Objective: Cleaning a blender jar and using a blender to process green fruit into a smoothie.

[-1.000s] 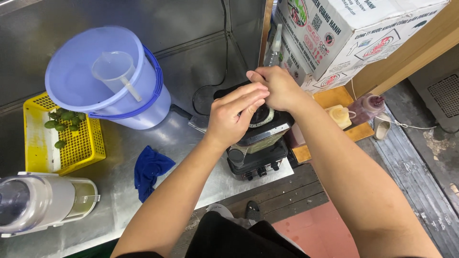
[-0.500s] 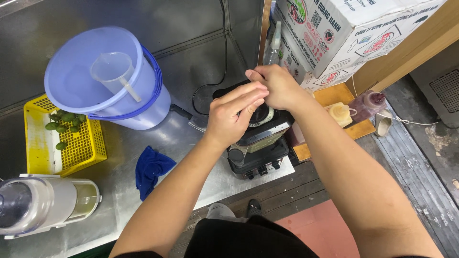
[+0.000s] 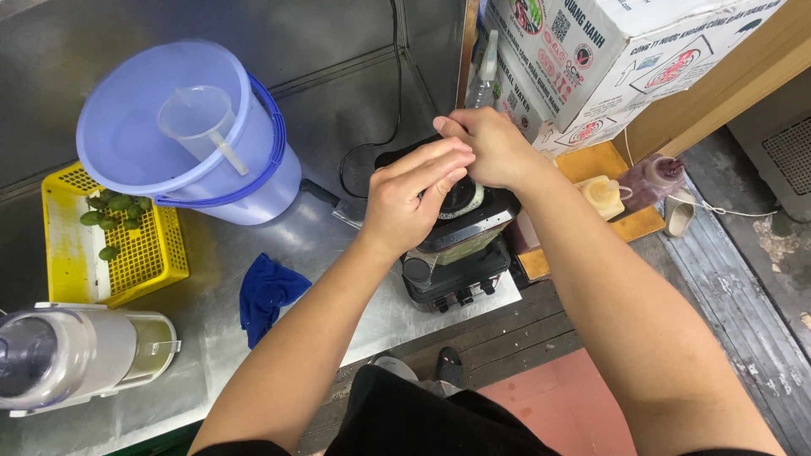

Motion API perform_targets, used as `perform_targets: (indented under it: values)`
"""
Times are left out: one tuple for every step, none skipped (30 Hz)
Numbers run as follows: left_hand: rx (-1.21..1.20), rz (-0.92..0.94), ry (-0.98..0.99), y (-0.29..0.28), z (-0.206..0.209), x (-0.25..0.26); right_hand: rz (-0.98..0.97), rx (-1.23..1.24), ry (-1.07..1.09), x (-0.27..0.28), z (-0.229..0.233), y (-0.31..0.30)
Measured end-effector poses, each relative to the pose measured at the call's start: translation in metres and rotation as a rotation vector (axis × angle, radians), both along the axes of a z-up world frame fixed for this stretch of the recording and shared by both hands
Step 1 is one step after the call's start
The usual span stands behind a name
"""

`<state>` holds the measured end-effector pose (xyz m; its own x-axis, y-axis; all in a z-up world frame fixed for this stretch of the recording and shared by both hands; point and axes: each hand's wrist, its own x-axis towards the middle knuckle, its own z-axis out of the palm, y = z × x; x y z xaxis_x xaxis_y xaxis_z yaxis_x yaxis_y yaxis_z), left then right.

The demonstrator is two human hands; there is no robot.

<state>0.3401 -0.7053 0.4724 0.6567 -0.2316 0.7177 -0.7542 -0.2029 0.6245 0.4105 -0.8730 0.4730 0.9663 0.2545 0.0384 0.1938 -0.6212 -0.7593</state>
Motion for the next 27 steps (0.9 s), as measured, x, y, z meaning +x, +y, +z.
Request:
perform_targets:
  values:
    - [0.0, 0.0, 0.003, 0.0, 0.0, 0.0, 0.0, 0.0, 0.003, 0.0, 0.0, 0.0]
    - [-0.003, -0.001, 0.001, 0.0, 0.0, -0.001, 0.001, 0.003, 0.002, -0.001, -0.001, 0.0]
    - [-0.006, -0.003, -0.003, 0.0, 0.0, 0.0, 0.001, 0.006, -0.002, -0.001, -0.001, 0.0]
    - [-0.007, -0.004, -0.003, -0.001, 0.0, 0.0, 0.0, 0.005, -0.002, 0.0, -0.001, -0.001]
    - [-0.004, 0.003, -0.004, 0.0, 0.0, 0.0, 0.007, 0.008, 0.0, 0.0, -0.001, -0.001]
    - [-0.001, 0.011, -0.004, 0.0, 0.0, -0.001, 0.013, 0.01, 0.001, 0.0, -0.001, -0.001]
    - [-0.001, 0.012, -0.003, 0.0, 0.0, -0.001, 0.015, 0.01, 0.003, 0.0, 0.0, 0.0]
    - [0.0, 0.006, -0.005, 0.0, 0.0, -0.001, -0.007, 0.001, 0.025, 0.0, 0.002, 0.0]
    - [0.001, -0.001, -0.008, 0.0, 0.0, -0.001, -0.029, -0.009, 0.047, -0.001, 0.003, 0.001]
    - [0.001, 0.0, -0.008, 0.0, 0.0, -0.001, -0.028, -0.009, 0.047, 0.0, 0.003, 0.001]
    - [-0.005, -0.005, -0.004, 0.0, 0.0, -0.001, -0.026, -0.023, 0.049, 0.0, 0.002, 0.001]
    - [-0.011, -0.01, 0.001, 0.0, -0.001, -0.001, -0.023, -0.037, 0.05, 0.001, 0.001, 0.0]
    - [-0.011, -0.01, 0.001, 0.0, 0.0, -0.001, -0.023, -0.037, 0.05, -0.001, 0.004, 0.002]
    - [-0.009, -0.006, -0.002, 0.0, 0.0, -0.001, -0.026, -0.033, 0.071, -0.002, 0.007, 0.003]
    - [-0.006, -0.004, -0.005, 0.0, 0.001, -0.001, -0.031, -0.029, 0.091, -0.004, 0.011, 0.004]
    - [-0.006, -0.005, -0.006, 0.0, 0.001, -0.001, -0.032, -0.028, 0.09, -0.004, 0.01, 0.003]
    - [-0.001, 0.001, -0.007, 0.0, 0.001, -0.001, -0.025, -0.043, 0.077, -0.003, 0.009, 0.003]
    - [0.005, 0.008, -0.008, 0.0, 0.001, -0.001, -0.018, -0.057, 0.064, -0.003, 0.008, 0.002]
    - [0.005, 0.008, -0.009, -0.001, 0.001, -0.001, -0.018, -0.057, 0.064, -0.002, 0.007, 0.002]
    - [0.006, 0.011, -0.01, -0.001, 0.002, -0.001, -0.013, -0.052, 0.049, -0.002, 0.006, 0.002]
    - [0.007, 0.014, -0.01, 0.0, 0.001, -0.001, -0.008, -0.047, 0.035, -0.001, 0.004, 0.002]
    - [0.008, 0.015, -0.009, 0.0, 0.002, -0.001, -0.007, -0.047, 0.036, -0.002, 0.005, 0.002]
    - [0.004, 0.004, -0.005, 0.0, 0.002, -0.001, -0.011, -0.05, 0.046, -0.002, 0.007, 0.003]
    - [-0.001, -0.006, -0.001, 0.0, 0.002, -0.001, -0.015, -0.054, 0.057, -0.003, 0.008, 0.003]
    - [0.0, -0.006, -0.001, -0.001, 0.003, -0.002, -0.015, -0.053, 0.058, -0.003, 0.008, 0.003]
    - [0.002, 0.002, 0.005, 0.0, 0.003, -0.002, -0.016, -0.049, 0.055, -0.003, 0.007, 0.003]
    - [0.003, 0.01, 0.011, -0.001, 0.003, -0.002, -0.016, -0.045, 0.052, -0.002, 0.007, 0.003]
